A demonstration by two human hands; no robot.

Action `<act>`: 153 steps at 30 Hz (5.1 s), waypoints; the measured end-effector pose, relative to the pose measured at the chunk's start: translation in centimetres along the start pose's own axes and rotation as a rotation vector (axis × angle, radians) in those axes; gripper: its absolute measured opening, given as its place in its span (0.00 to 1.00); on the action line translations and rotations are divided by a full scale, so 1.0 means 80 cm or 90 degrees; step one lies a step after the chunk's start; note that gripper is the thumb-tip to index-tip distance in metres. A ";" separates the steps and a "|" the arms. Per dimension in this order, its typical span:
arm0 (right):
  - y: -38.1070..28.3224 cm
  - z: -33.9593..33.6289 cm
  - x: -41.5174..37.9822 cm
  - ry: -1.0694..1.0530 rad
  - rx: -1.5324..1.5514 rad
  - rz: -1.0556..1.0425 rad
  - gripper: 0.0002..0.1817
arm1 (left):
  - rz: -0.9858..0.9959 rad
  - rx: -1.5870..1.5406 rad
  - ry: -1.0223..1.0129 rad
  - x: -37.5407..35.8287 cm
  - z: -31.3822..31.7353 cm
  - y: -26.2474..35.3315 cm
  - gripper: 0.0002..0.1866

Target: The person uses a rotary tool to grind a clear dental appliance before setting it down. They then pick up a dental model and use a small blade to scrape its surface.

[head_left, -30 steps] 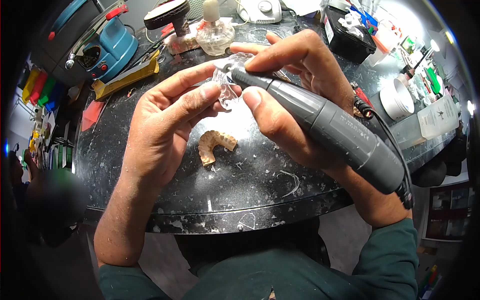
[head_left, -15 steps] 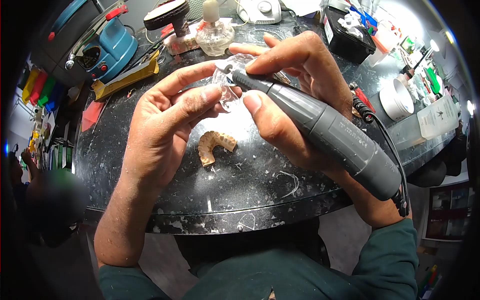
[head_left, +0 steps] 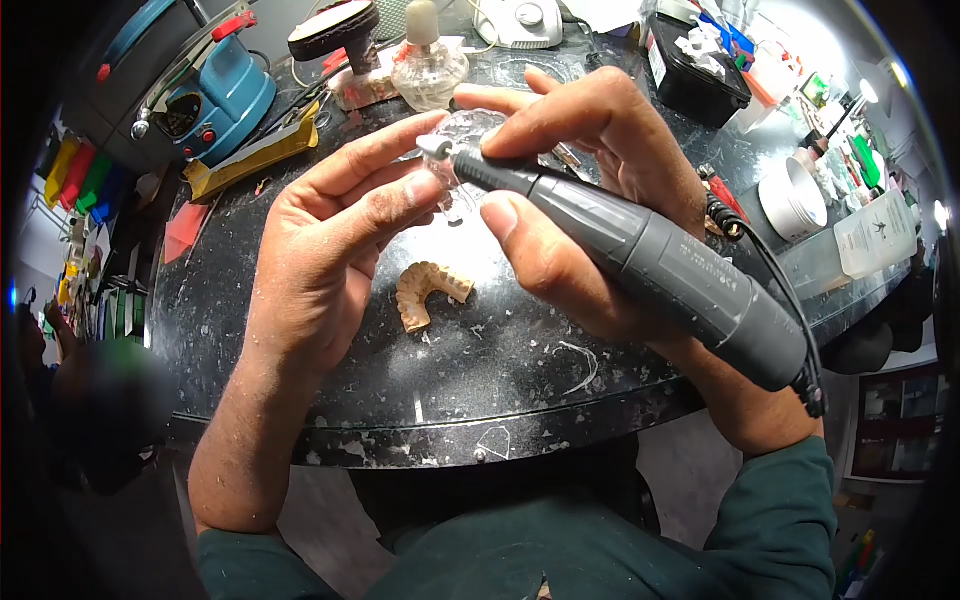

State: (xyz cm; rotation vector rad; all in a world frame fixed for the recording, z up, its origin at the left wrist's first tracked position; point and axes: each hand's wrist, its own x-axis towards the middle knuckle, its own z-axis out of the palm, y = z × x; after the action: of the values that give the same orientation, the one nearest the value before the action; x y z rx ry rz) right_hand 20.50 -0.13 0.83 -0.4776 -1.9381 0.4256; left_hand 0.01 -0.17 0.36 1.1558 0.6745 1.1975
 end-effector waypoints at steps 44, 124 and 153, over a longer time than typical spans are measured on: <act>0.003 -0.011 0.010 0.067 -0.141 -0.018 0.18 | -0.088 -0.038 -0.068 -0.004 -0.003 0.011 0.27; 0.003 0.002 0.000 0.052 -0.097 -0.045 0.20 | -0.045 -0.054 -0.073 -0.002 -0.006 0.003 0.25; 0.004 0.002 0.004 0.075 -0.017 -0.079 0.20 | 0.048 0.053 -0.023 -0.003 0.001 0.005 0.25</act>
State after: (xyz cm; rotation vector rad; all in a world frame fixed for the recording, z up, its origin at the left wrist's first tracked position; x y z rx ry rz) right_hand 20.30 0.29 0.86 -0.3894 -1.8491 0.2853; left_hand -0.13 -0.46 0.76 1.2785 0.6635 1.2190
